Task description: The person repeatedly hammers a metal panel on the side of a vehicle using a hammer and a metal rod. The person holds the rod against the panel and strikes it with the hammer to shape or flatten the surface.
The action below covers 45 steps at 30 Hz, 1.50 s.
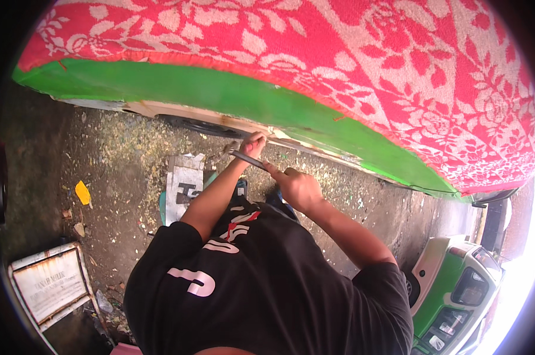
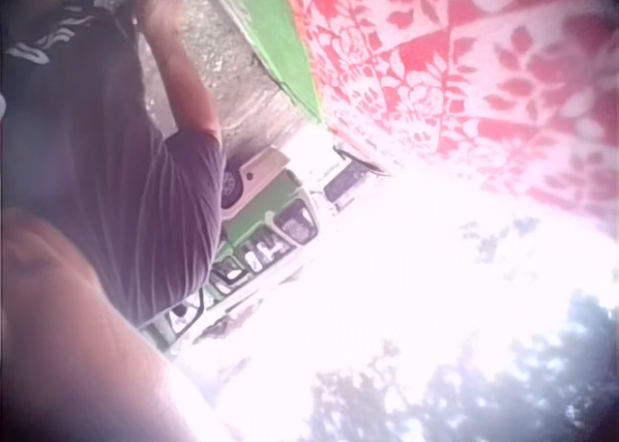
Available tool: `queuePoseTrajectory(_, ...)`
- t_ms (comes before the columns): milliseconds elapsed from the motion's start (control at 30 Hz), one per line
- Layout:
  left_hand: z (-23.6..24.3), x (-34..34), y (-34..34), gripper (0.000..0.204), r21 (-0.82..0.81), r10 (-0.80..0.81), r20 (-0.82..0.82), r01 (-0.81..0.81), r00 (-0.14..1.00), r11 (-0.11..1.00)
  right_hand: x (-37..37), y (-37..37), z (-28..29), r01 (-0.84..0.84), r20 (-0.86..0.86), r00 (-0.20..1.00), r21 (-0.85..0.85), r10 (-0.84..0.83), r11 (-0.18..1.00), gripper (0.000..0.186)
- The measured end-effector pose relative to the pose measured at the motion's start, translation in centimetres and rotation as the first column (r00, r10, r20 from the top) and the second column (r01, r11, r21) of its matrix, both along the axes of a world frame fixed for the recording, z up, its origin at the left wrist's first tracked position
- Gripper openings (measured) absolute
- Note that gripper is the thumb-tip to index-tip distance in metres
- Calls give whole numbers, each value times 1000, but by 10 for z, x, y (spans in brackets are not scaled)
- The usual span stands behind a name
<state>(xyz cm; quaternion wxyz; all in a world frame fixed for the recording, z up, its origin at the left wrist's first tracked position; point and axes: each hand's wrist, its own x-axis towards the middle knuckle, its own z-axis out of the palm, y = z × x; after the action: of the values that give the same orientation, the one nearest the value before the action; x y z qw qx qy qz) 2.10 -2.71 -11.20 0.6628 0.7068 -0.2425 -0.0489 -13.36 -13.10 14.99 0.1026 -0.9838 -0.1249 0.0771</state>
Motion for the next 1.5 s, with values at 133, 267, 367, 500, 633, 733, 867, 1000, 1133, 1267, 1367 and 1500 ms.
queuePoseTrajectory(133,6,-6,4,7,27,37,6,-37,999,999,-5,3,11,41,-22,999,10,-41,999,56)
queuePoseTrajectory(267,14,1,0,6,0,61,-22,-61,998,998,-5,-5,5,46,-9,999,114,-46,992,51)
queuePoseTrajectory(367,26,-9,6,6,36,26,-77,-23,997,999,-11,-2,14,68,-17,998,166,-66,984,49)
queuePoseTrajectory(500,-24,7,-5,10,-78,10,42,-7,999,997,0,-8,-1,70,-25,997,105,-68,992,45)
queuePoseTrajectory(633,11,-4,3,11,18,-44,-121,47,992,999,-12,-5,2,140,-32,990,97,-138,985,46)
queuePoseTrajectory(733,-53,5,-1,14,-7,-61,-297,62,953,998,-9,-8,-5,123,-36,992,41,-121,992,45)
queuePoseTrajectory(867,-12,-6,-3,9,-37,-54,-153,49,987,998,-17,0,11,114,68,990,166,-127,979,50)
queuePoseTrajectory(1000,2,1,-14,9,111,109,-96,-98,989,989,-1,-11,2,91,-14,996,-21,-91,996,61)
queuePoseTrajectory(1133,15,-4,-11,13,75,68,-227,-52,971,996,-15,0,15,94,70,992,180,-108,979,47)
queuePoseTrajectory(1267,-18,8,-19,13,137,76,-168,-53,983,989,-8,-14,-2,141,25,990,40,-142,989,48)
queuePoseTrajectory(1367,-25,10,-21,17,112,65,-170,-46,983,993,0,-12,12,110,127,982,223,-141,969,46)
queuePoseTrajectory(1500,-4,6,-20,23,98,42,-112,-31,993,995,-10,-10,9,232,40,970,141,-239,963,43)
